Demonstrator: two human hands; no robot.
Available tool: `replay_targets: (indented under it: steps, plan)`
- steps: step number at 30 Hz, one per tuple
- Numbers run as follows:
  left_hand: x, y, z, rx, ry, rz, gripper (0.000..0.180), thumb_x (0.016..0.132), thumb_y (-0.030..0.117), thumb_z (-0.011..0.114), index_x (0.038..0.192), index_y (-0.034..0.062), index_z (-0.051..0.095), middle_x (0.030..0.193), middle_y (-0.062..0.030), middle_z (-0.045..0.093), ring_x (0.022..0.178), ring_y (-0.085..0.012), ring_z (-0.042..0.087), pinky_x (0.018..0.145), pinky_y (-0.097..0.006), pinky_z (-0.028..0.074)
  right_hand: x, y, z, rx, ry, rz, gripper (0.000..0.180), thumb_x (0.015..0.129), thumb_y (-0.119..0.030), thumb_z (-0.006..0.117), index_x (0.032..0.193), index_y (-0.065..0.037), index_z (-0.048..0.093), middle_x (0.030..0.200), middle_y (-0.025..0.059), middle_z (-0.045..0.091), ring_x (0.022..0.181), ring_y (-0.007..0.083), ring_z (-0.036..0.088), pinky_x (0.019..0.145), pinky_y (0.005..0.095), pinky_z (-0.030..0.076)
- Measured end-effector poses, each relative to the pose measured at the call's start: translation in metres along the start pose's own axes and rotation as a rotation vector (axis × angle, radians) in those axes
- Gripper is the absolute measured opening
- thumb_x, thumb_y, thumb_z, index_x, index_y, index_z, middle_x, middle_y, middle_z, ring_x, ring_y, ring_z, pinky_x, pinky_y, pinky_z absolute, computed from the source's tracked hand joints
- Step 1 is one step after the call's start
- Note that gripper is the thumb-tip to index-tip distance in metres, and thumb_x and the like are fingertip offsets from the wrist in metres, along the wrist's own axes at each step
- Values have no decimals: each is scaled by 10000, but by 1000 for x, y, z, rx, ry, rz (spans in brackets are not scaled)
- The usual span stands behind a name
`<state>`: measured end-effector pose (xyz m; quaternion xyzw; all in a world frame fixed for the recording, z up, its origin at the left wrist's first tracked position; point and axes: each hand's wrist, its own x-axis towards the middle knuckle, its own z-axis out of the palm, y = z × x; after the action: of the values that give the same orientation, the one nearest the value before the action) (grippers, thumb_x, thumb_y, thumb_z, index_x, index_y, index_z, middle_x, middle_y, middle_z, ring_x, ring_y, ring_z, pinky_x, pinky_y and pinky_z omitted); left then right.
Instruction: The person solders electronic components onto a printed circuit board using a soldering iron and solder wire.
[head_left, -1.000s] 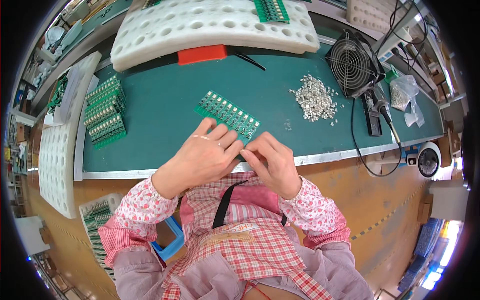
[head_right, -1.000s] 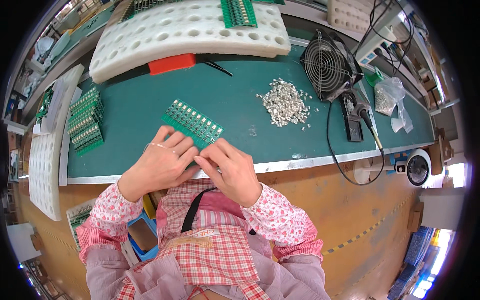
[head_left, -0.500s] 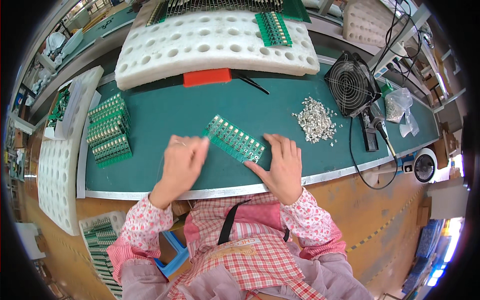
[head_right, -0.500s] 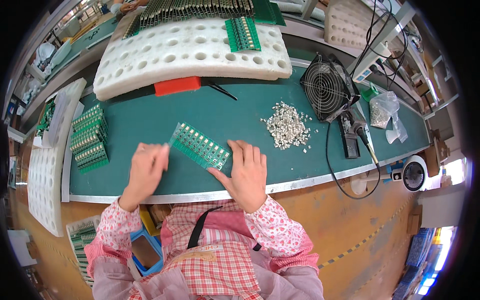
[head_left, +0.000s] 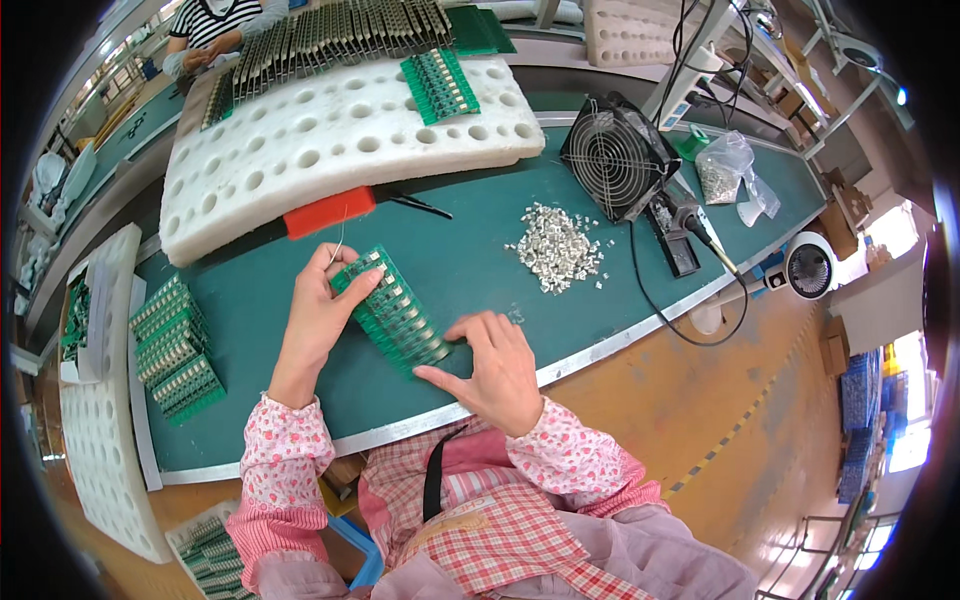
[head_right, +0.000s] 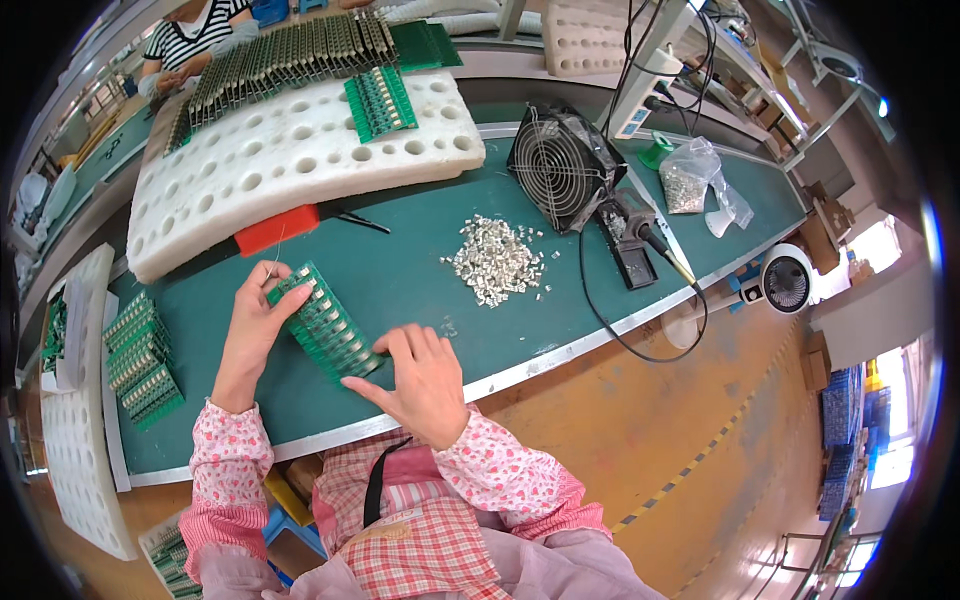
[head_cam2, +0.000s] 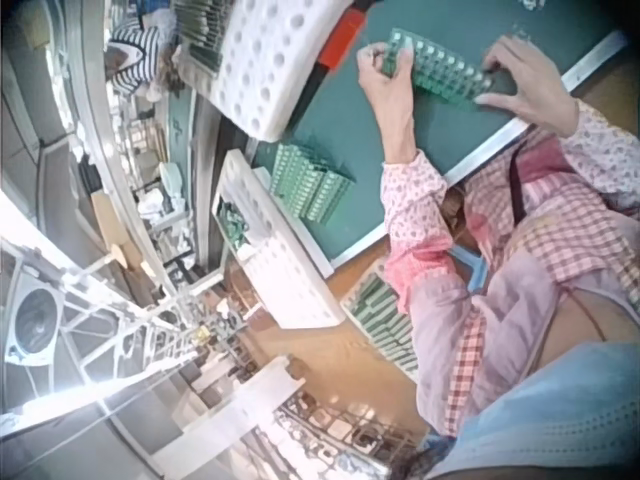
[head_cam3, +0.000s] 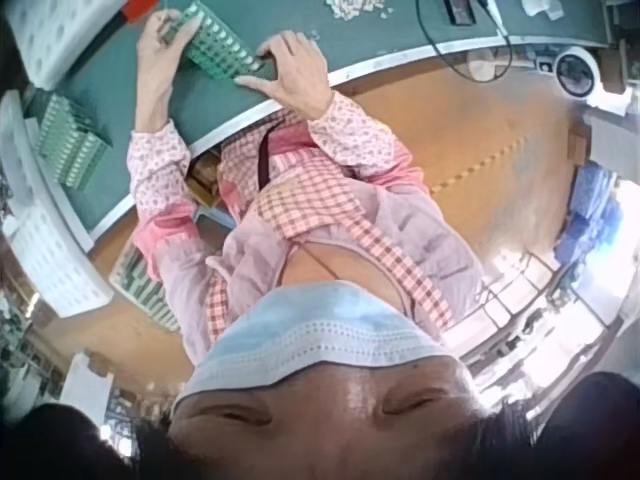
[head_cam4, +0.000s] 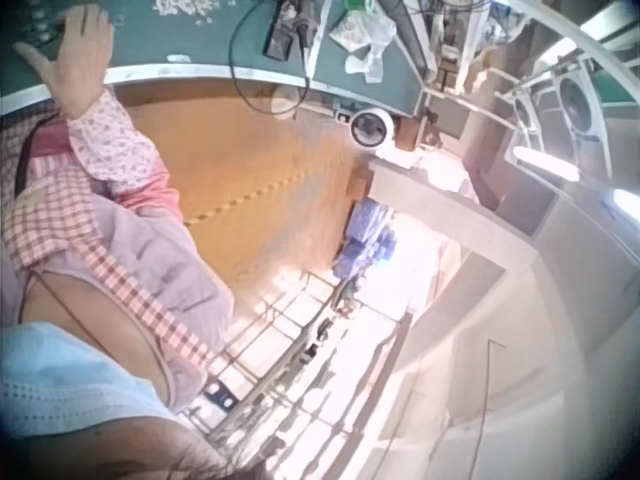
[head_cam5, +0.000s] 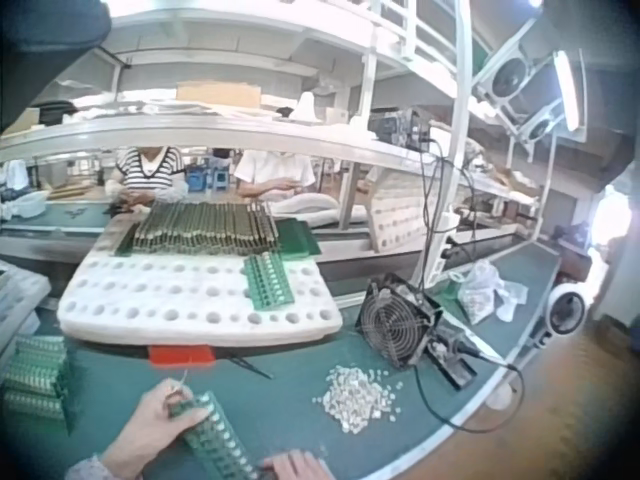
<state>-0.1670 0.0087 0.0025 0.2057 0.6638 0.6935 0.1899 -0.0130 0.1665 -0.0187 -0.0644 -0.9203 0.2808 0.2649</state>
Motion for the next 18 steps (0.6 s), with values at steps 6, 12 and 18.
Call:
replay_targets:
  steps: [6,12,18]
  plan:
    - [10,3,2,7,-86,-13,245,845,86,648,1058,23,544,920,-32,608,858,-75,565,746,-211,456,53,62,-26,-259,141,-123,265,730,-185,710,950,-84,603,936,69,573,869,264,538,762,358,419]
    - [6,-1,-7,-66,-129,-48,239,848,94,638,1060,17,559,957,-16,588,899,-85,550,817,-234,440,83,86,-22,-316,27,-263,158,743,-125,681,888,-86,633,852,37,581,838,245,531,755,353,409]
    - [6,-4,-4,-70,-178,-69,215,859,93,628,1049,8,576,957,-16,593,883,-74,553,798,-225,451,90,52,-12,468,-232,152,111,852,-56,616,935,18,623,831,81,670,732,113,622,698,220,481]
